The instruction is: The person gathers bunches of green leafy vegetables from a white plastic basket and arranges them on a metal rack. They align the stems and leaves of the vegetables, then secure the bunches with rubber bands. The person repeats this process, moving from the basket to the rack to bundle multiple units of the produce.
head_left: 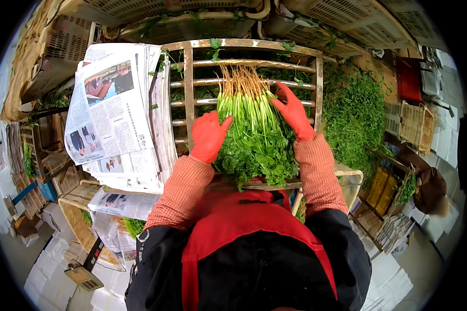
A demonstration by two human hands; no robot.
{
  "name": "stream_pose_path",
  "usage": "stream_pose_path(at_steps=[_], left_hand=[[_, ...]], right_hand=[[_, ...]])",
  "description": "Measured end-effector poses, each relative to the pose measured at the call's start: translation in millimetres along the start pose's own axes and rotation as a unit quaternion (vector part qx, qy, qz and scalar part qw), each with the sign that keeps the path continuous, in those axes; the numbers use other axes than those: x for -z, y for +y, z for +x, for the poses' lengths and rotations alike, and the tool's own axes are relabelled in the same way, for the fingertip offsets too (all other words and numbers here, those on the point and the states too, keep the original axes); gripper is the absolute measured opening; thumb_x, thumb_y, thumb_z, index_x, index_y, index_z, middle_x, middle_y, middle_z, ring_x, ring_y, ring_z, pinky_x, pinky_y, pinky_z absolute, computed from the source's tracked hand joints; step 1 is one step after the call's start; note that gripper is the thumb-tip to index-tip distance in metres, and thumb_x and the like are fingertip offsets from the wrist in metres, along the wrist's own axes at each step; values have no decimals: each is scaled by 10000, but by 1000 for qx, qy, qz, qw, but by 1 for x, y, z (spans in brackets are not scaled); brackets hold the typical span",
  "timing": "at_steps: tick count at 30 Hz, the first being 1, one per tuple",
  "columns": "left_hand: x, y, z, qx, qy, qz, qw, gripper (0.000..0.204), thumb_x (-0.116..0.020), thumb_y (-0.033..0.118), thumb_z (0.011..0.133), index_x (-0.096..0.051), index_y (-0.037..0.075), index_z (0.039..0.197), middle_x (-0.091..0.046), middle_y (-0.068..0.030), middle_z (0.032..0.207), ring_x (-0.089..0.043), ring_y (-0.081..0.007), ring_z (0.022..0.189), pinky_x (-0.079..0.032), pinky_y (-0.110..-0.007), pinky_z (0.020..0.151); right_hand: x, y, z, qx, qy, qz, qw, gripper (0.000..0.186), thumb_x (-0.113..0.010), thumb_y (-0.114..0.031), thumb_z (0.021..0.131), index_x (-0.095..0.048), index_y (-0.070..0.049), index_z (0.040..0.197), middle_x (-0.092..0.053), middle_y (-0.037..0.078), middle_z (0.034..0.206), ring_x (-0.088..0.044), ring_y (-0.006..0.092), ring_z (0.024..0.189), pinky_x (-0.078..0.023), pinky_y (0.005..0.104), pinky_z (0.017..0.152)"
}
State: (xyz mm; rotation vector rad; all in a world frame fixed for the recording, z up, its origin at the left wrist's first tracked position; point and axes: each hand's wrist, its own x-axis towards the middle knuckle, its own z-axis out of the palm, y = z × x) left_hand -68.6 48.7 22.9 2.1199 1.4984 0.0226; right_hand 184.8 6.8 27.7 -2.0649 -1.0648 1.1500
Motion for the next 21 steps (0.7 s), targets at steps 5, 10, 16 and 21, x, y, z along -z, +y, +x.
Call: stream_pose_path(at_steps=[5, 10, 16, 21], left_hand=[[-2, 11, -10, 66, -37, -62, 995, 613, -548, 507, 865, -535, -30, 1159, -614, -225, 1057, -579, -376, 991, -458, -432, 837], [-15, 12, -10, 68, -46, -113, 990, 684, -541, 524, 866, -472, -46, 1239, -602, -253, 1083, -557, -397, 1038, -430, -444, 893], [1, 24, -12, 80, -142, -92, 982, 712, -565, 515, 853, -443, -75, 1232, -621, -255, 1015, -585, -419, 948, -462, -470, 810], [-30, 47, -27, 34, -47, -171, 984, 711, -639, 471, 802, -427, -49, 1237, -640, -248, 949, -612, -420, 881, -487, -462, 764]], right_hand=[[10, 39, -51, 94, 26, -101, 990, 639, -630, -347, 850, -415, -21, 1355, -569, 225, 1216, -541, 349, 1142, -423, 396, 952], [-31, 21, -69, 26, 58, -189, 980, 534, -554, -328, 902, -446, -19, 1324, -588, 224, 1132, -562, 384, 1015, -443, 433, 865], [-22, 31, -74, -14, 9, -2, 1000, 599, -549, -367, 917, -389, -21, 1378, -554, 237, 1228, -526, 373, 1139, -411, 390, 942], [-45, 16, -77, -25, -19, 74, 997, 733, -631, -412, 858, -347, -3, 1395, -537, 241, 1264, -520, 323, 1184, -395, 345, 971]])
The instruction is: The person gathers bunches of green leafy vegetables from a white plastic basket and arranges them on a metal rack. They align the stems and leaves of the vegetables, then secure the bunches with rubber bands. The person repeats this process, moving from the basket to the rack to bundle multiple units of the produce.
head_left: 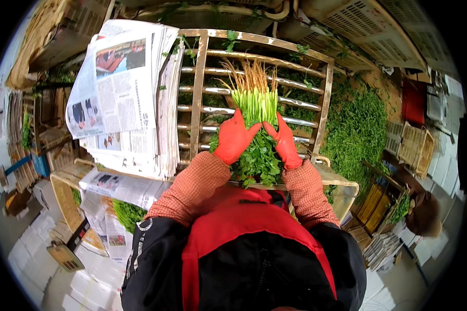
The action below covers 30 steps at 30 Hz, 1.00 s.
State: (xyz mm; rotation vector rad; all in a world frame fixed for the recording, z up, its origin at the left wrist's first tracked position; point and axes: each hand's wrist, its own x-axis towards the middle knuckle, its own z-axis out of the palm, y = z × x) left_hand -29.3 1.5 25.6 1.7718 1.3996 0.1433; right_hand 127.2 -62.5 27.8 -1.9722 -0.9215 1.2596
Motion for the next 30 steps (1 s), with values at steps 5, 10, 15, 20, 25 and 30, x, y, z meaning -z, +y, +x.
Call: stream_pose_path(at_steps=[5, 10, 15, 20, 25, 30], left_hand=[[21, -7, -5, 67, -13, -122, 990, 664, -656, 446, 776, -461, 20, 1246, -645, -234, 998, -617, -408, 910, -497, -443, 794], [7, 15, -5, 88, -4, -81, 993, 885, -579, 597, 725, -411, -139, 1188, -637, -257, 851, -640, -384, 778, -518, -445, 678], [-11, 0, -50, 71, 126, -155, 977, 867, -610, 519, 784, -345, -119, 1307, -613, -299, 944, -610, -427, 886, -499, -452, 780], [-15, -17, -72, 186, 69, -204, 959, 825, -611, 472, 782, -347, -97, 1319, -618, -271, 993, -613, -419, 893, -501, -458, 785], [60, -26, -156, 117, 292, -173, 933, 790, -658, 397, 771, -358, -91, 1314, -612, -266, 1033, -614, -408, 921, -501, -440, 797], [149, -72, -309, 209, 432, -219, 849, 700, -727, 358, 741, -460, 6, 1284, -642, -222, 1034, -623, -379, 969, -495, -401, 845]], right_hand=[[-2, -14, 2, 35, -15, -79, 996, 642, -635, -329, 850, -405, -9, 1357, -569, 246, 1214, -565, 321, 1117, -416, 349, 950], [8, -17, 10, -46, -147, 159, 975, 452, -611, -273, 890, -521, 0, 1239, -596, 88, 1148, -550, 174, 999, -429, 287, 853], [0, 2, -7, 48, -152, 32, 987, 466, -573, -231, 931, -457, 21, 1305, -573, 94, 1199, -532, 173, 1050, -397, 289, 922], [-22, -16, -30, 4, -252, 95, 963, 432, -561, -225, 933, -477, 25, 1275, -578, 84, 1169, -546, 153, 1001, -428, 281, 852], [-76, -87, -85, 128, -268, 78, 952, 393, -529, -151, 934, -470, 36, 1275, -573, 105, 1176, -540, 181, 1039, -410, 290, 901], [-190, -147, -166, 231, -414, -66, 878, 439, -616, -165, 858, -507, 6, 1247, -619, 119, 1108, -568, 201, 1000, -431, 313, 886]])
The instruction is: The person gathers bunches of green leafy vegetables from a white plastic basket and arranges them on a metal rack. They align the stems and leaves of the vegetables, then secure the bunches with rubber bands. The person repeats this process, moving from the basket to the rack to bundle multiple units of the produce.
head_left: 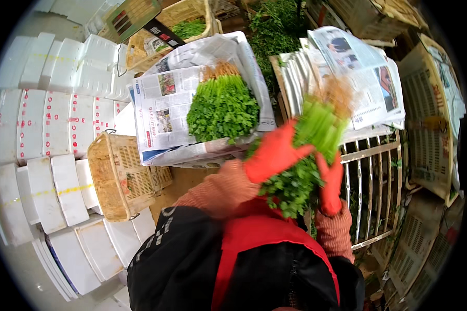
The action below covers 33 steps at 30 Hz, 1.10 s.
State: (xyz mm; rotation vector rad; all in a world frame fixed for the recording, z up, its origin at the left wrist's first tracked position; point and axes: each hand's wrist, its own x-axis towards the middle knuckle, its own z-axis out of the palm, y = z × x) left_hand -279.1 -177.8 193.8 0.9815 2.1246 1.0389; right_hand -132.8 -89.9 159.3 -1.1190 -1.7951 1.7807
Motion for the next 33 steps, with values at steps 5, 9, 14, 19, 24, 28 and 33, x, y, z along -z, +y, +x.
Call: stream_pose_path(at_steps=[5, 9, 14, 19, 24, 28, 33], left_hand=[[154, -122, -36, 64, 232, 15, 970, 602, -708, 354, 769, -512, 49, 1249, -655, -181, 1056, -629, -338, 982, -487, -389, 841], [240, -187, -55, 173, 264, -34, 948, 558, -703, 368, 769, -556, 32, 1190, -650, -185, 1072, -622, -322, 1008, -473, -380, 851], [256, -303, -18, 221, 250, -57, 941, 548, -664, 422, 785, -572, 6, 1129, -655, -210, 1031, -627, -351, 971, -475, -403, 825], [195, -418, 33, 294, 131, 42, 946, 623, -615, 488, 822, -499, -19, 1166, -631, -272, 1026, -605, -414, 979, -468, -438, 808], [209, -406, 23, 303, 151, -147, 929, 600, -616, 439, 846, -478, -19, 1209, -631, -258, 1041, -608, -400, 977, -463, -418, 812], [210, -427, 15, 282, 218, -144, 923, 606, -599, 409, 867, -442, -7, 1279, -629, -251, 1049, -607, -391, 970, -460, -411, 820], [211, -409, 8, 273, 227, -63, 933, 626, -567, 437, 872, -432, -9, 1290, -592, -261, 1124, -565, -408, 1041, -433, -442, 877]], right_hand=[[-197, -30, 53, 26, -235, 32, 971, 510, -653, -272, 837, -499, -5, 1243, -636, 157, 1114, -603, 247, 1017, -454, 343, 884], [-330, -20, 67, 107, -289, -21, 951, 552, -643, -347, 835, -486, -40, 1266, -635, 194, 1088, -606, 357, 1007, -467, 388, 861], [-404, 0, 101, 45, -225, -277, 933, 720, -634, -454, 828, -421, 39, 1308, -599, 277, 1111, -577, 416, 1030, -467, 426, 842], [-421, 67, 149, 12, -166, -387, 907, 660, -641, -454, 801, -483, 36, 1215, -630, 250, 1034, -611, 394, 953, -480, 455, 819], [-404, 39, 144, -6, -176, -400, 900, 625, -661, -421, 792, -519, 40, 1188, -632, 213, 1055, -595, 372, 997, -472, 432, 841], [-423, 30, 129, 285, -100, -424, 854, 660, -720, -288, 732, -484, -23, 1288, -605, 194, 1119, -578, 328, 1032, -450, 421, 882], [-426, 77, 129, 285, -149, -529, 785, 789, -713, -278, 726, -351, -83, 1399, -485, 165, 1298, -459, 303, 1204, -409, 452, 913]])
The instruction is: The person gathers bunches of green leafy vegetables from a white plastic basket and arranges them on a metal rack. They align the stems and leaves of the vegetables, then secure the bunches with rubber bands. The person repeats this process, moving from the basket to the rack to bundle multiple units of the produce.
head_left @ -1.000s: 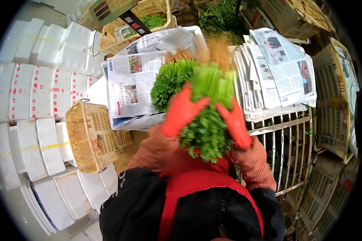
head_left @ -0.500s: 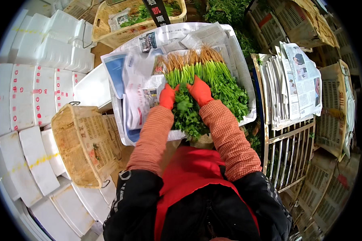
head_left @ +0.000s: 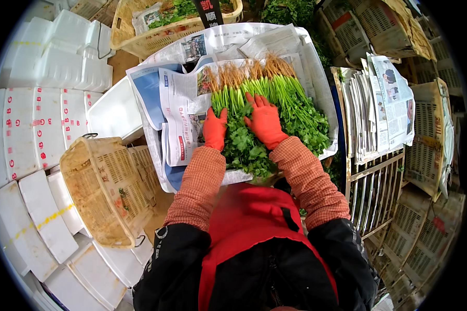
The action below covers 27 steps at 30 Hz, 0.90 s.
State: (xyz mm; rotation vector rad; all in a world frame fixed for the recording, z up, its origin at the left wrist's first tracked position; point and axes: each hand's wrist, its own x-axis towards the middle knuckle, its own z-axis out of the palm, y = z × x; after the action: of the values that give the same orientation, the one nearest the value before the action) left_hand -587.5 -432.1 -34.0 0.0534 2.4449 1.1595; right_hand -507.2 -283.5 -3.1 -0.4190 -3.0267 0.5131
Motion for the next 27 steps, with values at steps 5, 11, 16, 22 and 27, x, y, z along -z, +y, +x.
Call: stream_pose_path(at_steps=[5, 11, 16, 22, 27], left_hand=[[4, 10, -10, -45, 38, 195, 979, 604, -583, 420, 863, -477, -43, 1237, -525, -271, 1220, -507, -400, 1127, -416, -433, 940], [15, 59, 1, -455, -66, 70, 885, 479, -567, 313, 886, -502, -1, 1242, -523, -212, 1256, -476, -366, 1184, -374, -438, 1008], [-8, 49, 38, -500, -219, 86, 834, 468, -531, 340, 908, -493, 78, 1293, -489, -166, 1324, -409, -350, 1265, -302, -447, 1073], [-34, 36, 30, -505, -216, 226, 805, 495, -501, 359, 906, -477, 83, 1316, -444, -129, 1382, -345, -322, 1322, -220, -469, 1109], [-57, 23, 23, -516, -165, 268, 797, 509, -467, 362, 908, -443, 91, 1338, -413, -122, 1404, -335, -317, 1323, -205, -473, 1109]], right_hand=[[-34, 21, -1, -22, -4, 20, 1000, 883, -742, -214, 694, -281, -115, 1441, -456, 166, 1334, -416, 325, 1241, -384, 492, 930], [-10, 24, 0, 16, 27, 121, 992, 685, -709, -284, 747, -437, -85, 1344, -513, 177, 1268, -483, 328, 1179, -411, 468, 912], [73, 20, -36, 22, 42, 235, 971, 297, -684, -217, 780, -641, -47, 1020, -641, 169, 995, -598, 350, 939, -482, 416, 794], [54, 23, -81, -11, -249, 184, 951, 207, -608, -255, 812, -657, -70, 890, -654, 162, 837, -621, 371, 805, -503, 428, 719], [-21, 29, -69, -119, -325, 85, 934, 236, -573, -233, 795, -668, -28, 867, -649, 209, 849, -623, 395, 827, -496, 460, 749]])
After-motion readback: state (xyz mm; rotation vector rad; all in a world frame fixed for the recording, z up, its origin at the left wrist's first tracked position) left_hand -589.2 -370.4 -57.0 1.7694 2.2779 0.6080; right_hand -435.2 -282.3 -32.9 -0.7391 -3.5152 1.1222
